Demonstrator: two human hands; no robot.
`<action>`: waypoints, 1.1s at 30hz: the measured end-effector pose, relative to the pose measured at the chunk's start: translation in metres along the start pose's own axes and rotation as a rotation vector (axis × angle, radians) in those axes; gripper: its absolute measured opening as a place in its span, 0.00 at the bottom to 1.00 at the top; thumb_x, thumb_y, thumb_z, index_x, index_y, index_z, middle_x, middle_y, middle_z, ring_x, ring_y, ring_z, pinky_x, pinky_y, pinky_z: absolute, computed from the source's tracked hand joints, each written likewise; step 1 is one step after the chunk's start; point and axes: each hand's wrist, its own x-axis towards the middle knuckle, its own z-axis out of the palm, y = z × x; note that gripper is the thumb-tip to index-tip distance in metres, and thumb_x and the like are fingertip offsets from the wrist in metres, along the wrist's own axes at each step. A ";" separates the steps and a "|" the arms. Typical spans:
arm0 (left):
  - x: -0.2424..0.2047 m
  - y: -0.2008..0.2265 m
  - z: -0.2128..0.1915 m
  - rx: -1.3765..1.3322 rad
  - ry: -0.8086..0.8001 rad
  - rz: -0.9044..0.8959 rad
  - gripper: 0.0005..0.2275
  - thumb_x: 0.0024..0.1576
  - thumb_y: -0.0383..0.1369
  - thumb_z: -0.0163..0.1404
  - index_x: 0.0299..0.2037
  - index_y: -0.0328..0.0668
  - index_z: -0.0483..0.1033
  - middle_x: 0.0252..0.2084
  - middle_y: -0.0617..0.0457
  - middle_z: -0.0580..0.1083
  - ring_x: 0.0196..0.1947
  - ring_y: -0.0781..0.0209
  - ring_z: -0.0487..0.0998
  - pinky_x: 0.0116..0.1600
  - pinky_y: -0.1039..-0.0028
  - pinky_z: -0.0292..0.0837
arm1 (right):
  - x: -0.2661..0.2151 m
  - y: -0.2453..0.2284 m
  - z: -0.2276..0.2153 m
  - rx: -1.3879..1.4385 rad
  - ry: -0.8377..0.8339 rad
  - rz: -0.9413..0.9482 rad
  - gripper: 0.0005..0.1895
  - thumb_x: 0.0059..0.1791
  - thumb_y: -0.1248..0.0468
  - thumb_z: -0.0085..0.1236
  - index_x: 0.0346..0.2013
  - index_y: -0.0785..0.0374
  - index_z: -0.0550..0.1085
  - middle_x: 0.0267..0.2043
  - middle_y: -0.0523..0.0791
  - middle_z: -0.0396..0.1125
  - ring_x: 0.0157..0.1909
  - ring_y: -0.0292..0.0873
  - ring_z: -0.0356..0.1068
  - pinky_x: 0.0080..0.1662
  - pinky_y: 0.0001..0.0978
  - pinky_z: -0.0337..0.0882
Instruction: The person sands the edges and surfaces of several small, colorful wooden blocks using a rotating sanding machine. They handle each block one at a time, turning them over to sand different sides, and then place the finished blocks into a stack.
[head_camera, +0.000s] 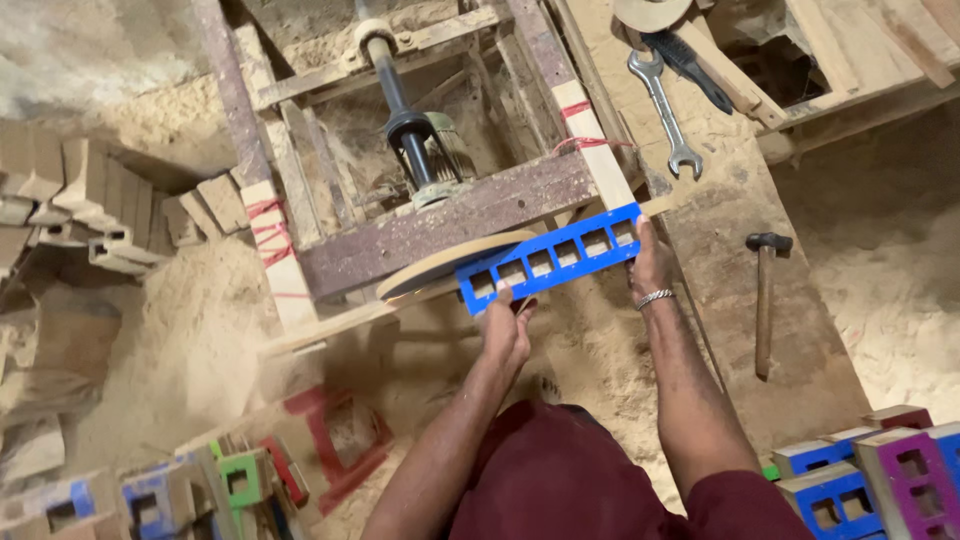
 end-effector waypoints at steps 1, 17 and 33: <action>0.001 -0.004 0.004 0.003 0.002 0.004 0.12 0.62 0.26 0.47 0.56 0.38 0.69 0.49 0.44 0.76 0.44 0.47 0.80 0.47 0.51 0.78 | -0.001 -0.008 -0.004 -0.084 0.012 0.051 0.28 0.55 0.41 0.52 0.50 0.65 0.78 0.34 0.41 0.65 0.27 0.34 0.59 0.28 0.28 0.58; -0.126 0.029 -0.111 0.818 -0.242 0.149 0.41 0.54 0.33 0.62 0.71 0.45 0.43 0.67 0.43 0.57 0.66 0.46 0.65 0.69 0.51 0.68 | -0.226 -0.099 -0.033 -0.873 -0.512 -1.087 0.31 0.42 0.40 0.67 0.42 0.64 0.73 0.30 0.46 0.71 0.28 0.40 0.73 0.29 0.31 0.74; -0.163 0.078 -0.079 0.626 -0.379 0.181 0.20 0.67 0.47 0.41 0.56 0.38 0.72 0.43 0.49 0.76 0.39 0.61 0.77 0.42 0.65 0.78 | -0.271 0.018 0.065 -0.381 -0.593 -0.229 0.28 0.58 0.45 0.38 0.55 0.63 0.74 0.48 0.44 0.75 0.48 0.36 0.73 0.51 0.28 0.72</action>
